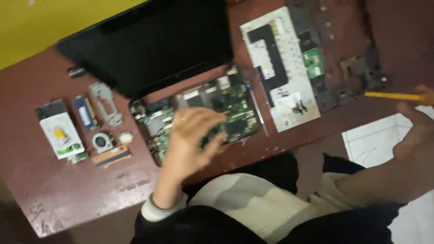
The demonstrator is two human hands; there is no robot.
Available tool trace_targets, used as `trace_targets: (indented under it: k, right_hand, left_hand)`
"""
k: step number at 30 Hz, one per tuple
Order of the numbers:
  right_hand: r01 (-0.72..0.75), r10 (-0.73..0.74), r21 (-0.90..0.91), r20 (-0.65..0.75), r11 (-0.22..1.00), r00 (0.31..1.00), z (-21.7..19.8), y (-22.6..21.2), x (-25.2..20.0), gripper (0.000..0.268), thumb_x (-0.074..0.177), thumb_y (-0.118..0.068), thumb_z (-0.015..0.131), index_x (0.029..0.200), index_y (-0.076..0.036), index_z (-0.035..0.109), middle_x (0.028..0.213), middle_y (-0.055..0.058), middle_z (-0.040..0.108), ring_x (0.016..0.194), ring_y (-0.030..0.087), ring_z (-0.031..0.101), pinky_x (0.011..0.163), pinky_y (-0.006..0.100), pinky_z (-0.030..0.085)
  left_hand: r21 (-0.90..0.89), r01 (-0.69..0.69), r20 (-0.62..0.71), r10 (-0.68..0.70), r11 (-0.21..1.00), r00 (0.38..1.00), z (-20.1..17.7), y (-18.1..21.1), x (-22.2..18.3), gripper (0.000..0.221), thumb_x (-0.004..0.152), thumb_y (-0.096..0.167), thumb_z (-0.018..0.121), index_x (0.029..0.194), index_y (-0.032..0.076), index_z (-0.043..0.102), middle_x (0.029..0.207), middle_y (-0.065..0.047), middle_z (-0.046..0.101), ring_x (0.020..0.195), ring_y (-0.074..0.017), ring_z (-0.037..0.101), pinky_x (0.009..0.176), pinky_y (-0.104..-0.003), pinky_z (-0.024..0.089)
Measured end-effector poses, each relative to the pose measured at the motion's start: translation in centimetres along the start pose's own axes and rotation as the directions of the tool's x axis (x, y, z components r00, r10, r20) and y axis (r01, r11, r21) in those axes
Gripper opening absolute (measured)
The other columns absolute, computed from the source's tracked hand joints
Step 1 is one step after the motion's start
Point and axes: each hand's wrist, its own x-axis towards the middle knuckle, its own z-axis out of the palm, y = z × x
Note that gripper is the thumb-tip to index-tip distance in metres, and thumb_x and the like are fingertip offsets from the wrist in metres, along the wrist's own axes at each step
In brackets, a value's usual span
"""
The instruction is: Reassembling a laptop by installing the motherboard and securing it with a screwdriver.
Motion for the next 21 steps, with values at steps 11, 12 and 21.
trace_targets:
  k: [11, 12, 21]
  right_hand:
    - [-0.498, 0.705, 0.511, -0.601, 0.701, 0.377, 6.0, -6.7, 9.1, 0.022, 0.107, -0.022, 0.066, 0.094, -0.005, 0.061, 0.105, 0.007, 0.064, 0.083, 0.026, 0.08, 0.079, 0.035, 0.074]
    - [-0.504, 0.713, 0.515, -0.592, 0.694, 0.376, 6.1, -6.3, 9.1, 0.022, 0.107, -0.022, 0.066, 0.094, -0.005, 0.061, 0.105, 0.007, 0.064, 0.083, 0.026, 0.08, 0.079, 0.035, 0.074]
    - [-0.444, 0.654, 0.485, -0.49, 0.754, 0.576, 7.3, -4.0, 9.4, 0.029, 0.117, -0.025, 0.065, 0.116, 0.0, 0.053, 0.112, 0.018, 0.057, 0.086, 0.032, 0.071, 0.087, 0.04, 0.074]
  left_hand:
    - [0.236, -0.027, 0.097, 0.004, 0.971, 0.995, 14.2, 3.5, 5.2, 0.015, 0.091, 0.009, 0.077, 0.106, 0.008, 0.073, 0.099, -0.005, 0.07, 0.099, -0.0277, 0.061, 0.085, -0.041, 0.042]
    - [0.24, -0.018, 0.101, -0.007, 0.971, 0.995, 14.7, 3.5, 5.4, 0.015, 0.091, 0.009, 0.077, 0.106, 0.008, 0.073, 0.099, -0.005, 0.07, 0.099, -0.0277, 0.061, 0.085, -0.041, 0.042]
    - [0.277, -0.086, 0.044, 0.076, 0.957, 0.996, 15.7, 3.2, 6.9, 0.011, 0.096, 0.004, 0.076, 0.1, 0.013, 0.072, 0.098, 0.0, 0.067, 0.096, -0.0228, 0.062, 0.088, -0.039, 0.032]
